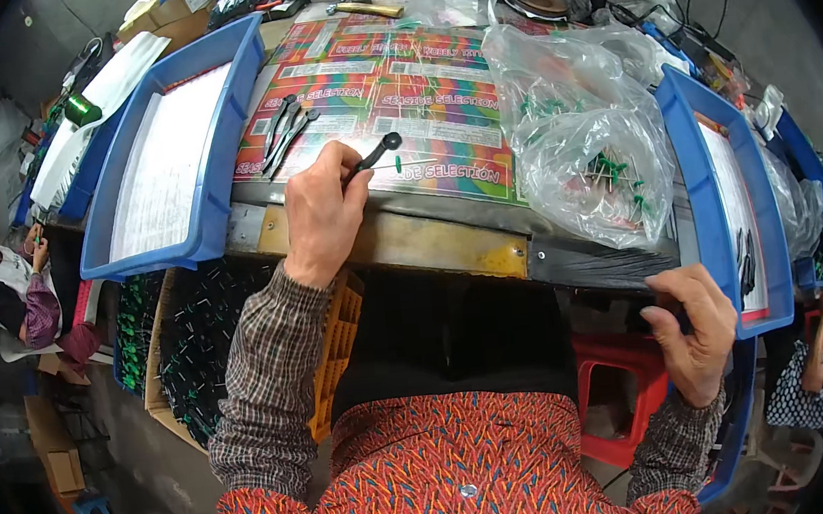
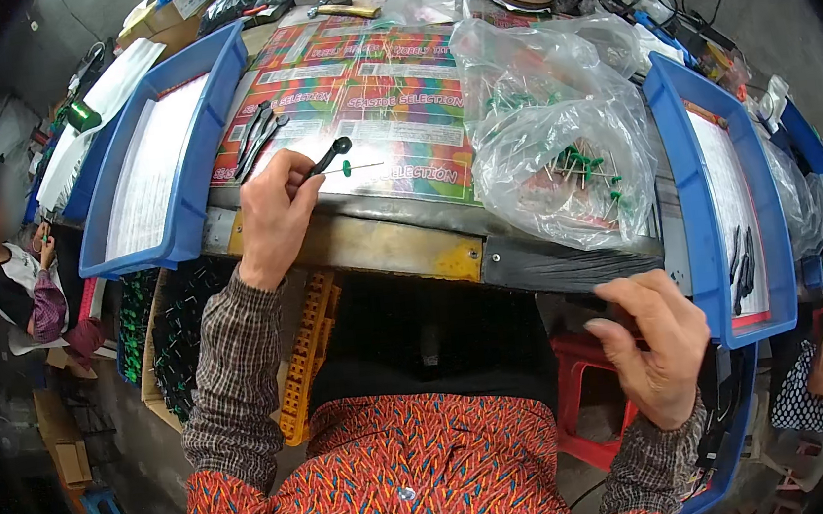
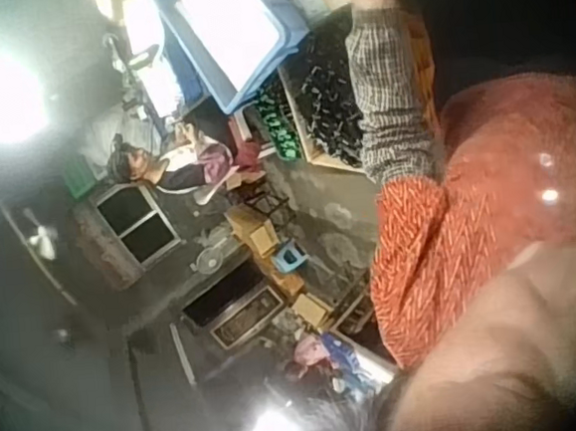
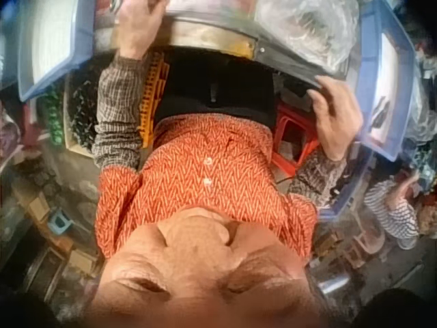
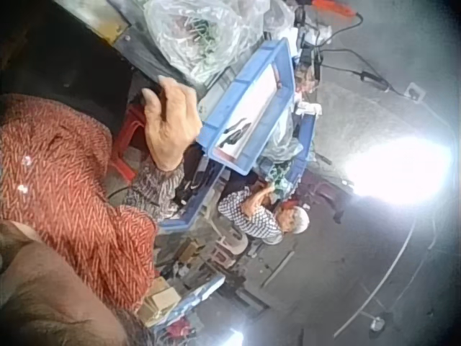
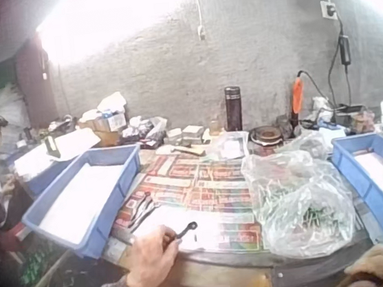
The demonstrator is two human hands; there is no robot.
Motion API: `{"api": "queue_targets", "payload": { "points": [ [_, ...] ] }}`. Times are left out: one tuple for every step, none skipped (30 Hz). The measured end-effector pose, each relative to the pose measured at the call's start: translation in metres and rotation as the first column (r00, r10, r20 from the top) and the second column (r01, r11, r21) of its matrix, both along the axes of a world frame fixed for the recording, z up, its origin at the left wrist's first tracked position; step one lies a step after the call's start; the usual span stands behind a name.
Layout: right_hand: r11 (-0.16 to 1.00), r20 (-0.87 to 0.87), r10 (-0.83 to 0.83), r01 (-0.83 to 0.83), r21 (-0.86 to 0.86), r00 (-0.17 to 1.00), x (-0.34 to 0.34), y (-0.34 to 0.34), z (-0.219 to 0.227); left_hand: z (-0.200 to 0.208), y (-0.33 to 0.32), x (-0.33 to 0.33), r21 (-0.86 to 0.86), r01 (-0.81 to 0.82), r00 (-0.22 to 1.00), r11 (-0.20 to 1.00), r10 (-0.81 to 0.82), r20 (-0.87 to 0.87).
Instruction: The person assembles small plastic components by hand, sliding a plastic pin into a plastic bracket.
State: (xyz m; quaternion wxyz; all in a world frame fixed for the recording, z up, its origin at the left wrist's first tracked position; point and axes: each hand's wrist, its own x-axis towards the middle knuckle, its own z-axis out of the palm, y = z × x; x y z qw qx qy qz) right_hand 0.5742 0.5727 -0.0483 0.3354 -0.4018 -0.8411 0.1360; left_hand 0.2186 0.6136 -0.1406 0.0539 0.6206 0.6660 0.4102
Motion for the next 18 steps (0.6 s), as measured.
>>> {"api": "queue_targets", "payload": {
  "points": [
    [1.000, 0.001, -0.013, 0.013, -0.003, 1.000, -0.004, 0.003, -0.004, 0.004, -0.003, 0.008, 0.020, 0.056, 0.988, 0.998, -0.058, 0.144],
    [0.999, -0.006, 0.032, -0.032, 0.013, 0.999, -0.008, 0.006, -0.008, 0.009, -0.010, 0.017, 0.006, 0.086, 0.973, 0.996, -0.086, 0.213],
    [0.997, -0.013, 0.075, -0.075, 0.029, 0.997, -0.014, 0.009, -0.011, 0.013, -0.017, 0.027, 0.003, 0.098, 0.972, 0.995, -0.096, 0.216],
    [0.995, -0.025, 0.097, -0.097, 0.023, 0.995, -0.023, 0.011, -0.011, 0.018, -0.028, 0.034, 0.015, 0.113, 0.946, 0.993, -0.112, 0.305],
    [0.995, -0.032, 0.104, -0.103, 0.013, 0.994, -0.032, 0.013, -0.013, 0.017, -0.035, 0.043, 0.025, 0.143, 0.907, 0.989, -0.141, 0.396],
    [0.995, -0.071, 0.093, -0.094, -0.012, 0.993, -0.041, 0.014, -0.018, 0.015, -0.041, 0.051, 0.046, 0.157, 0.882, 0.987, -0.161, 0.443],
    [0.996, -0.120, 0.084, -0.088, -0.032, 0.989, -0.050, 0.015, -0.021, 0.015, -0.047, 0.058, 0.040, 0.170, 0.875, 0.985, -0.169, 0.454],
    [0.993, -0.154, 0.091, -0.102, -0.061, 0.984, -0.058, 0.016, -0.026, 0.014, -0.056, 0.063, 0.036, 0.203, 0.857, 0.979, -0.195, 0.476],
    [0.989, -0.187, 0.098, -0.116, -0.089, 0.977, -0.065, 0.017, -0.031, 0.011, -0.063, 0.068, 0.033, 0.235, 0.838, 0.971, -0.220, 0.499],
    [0.985, -0.176, 0.128, -0.146, -0.091, 0.976, -0.068, 0.017, -0.034, 0.008, -0.067, 0.072, 0.013, 0.268, 0.813, 0.963, -0.233, 0.534],
    [0.980, -0.165, 0.159, -0.176, -0.094, 0.973, -0.071, 0.017, -0.037, 0.005, -0.071, 0.076, 0.011, 0.279, 0.804, 0.960, -0.240, 0.544],
    [0.977, -0.159, 0.201, -0.210, -0.044, 0.967, -0.073, 0.018, -0.042, 0.003, -0.075, 0.081, 0.021, 0.293, 0.803, 0.956, -0.258, 0.537],
    [0.974, -0.167, 0.196, -0.211, -0.078, 0.966, -0.075, 0.015, -0.046, 0.001, -0.080, 0.083, 0.029, 0.299, 0.807, 0.954, -0.269, 0.526],
    [0.973, -0.155, 0.190, -0.206, -0.100, 0.970, -0.076, 0.012, -0.048, 0.000, -0.084, 0.085, -0.003, 0.311, 0.802, 0.951, -0.260, 0.538],
    [0.972, -0.143, 0.184, -0.202, -0.121, 0.973, -0.076, 0.010, -0.050, 0.000, -0.086, 0.088, -0.004, 0.310, 0.798, 0.951, -0.258, 0.545],
    [0.972, -0.138, 0.183, -0.200, -0.125, 0.973, -0.075, 0.007, -0.054, -0.001, -0.088, 0.091, 0.007, 0.285, 0.771, 0.958, -0.234, 0.593],
    [0.966, -0.164, 0.184, -0.209, -0.151, 0.969, -0.075, 0.005, -0.057, -0.002, -0.090, 0.093, 0.016, 0.260, 0.741, 0.966, -0.210, 0.638],
    [0.960, -0.190, 0.185, -0.219, -0.177, 0.964, -0.074, 0.003, -0.060, -0.003, -0.091, 0.093, 0.015, 0.260, 0.738, 0.966, -0.208, 0.642]
  ]
}}
